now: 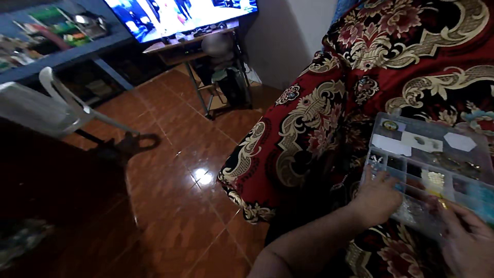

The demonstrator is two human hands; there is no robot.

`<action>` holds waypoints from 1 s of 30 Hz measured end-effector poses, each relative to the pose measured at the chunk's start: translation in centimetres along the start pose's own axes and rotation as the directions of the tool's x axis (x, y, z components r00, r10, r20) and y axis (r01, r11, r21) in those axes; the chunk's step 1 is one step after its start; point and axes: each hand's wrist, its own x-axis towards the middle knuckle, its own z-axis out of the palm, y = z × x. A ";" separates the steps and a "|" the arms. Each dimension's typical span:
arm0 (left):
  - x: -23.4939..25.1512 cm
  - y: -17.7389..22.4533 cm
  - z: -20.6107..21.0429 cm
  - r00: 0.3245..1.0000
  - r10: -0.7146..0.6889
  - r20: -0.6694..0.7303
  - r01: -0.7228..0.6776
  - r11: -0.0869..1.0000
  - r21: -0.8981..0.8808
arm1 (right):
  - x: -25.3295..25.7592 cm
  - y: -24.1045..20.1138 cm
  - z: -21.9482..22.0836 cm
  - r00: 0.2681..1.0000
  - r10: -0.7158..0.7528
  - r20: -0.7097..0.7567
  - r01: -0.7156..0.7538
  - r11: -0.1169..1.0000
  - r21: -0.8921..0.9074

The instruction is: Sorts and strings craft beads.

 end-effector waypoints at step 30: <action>0.0 -0.1 -0.7 0.950 -0.160 -0.268 -0.019 0.827 -0.562 | -1.4 -1.7 1.6 0.993 0.088 0.082 -0.095 0.991 0.092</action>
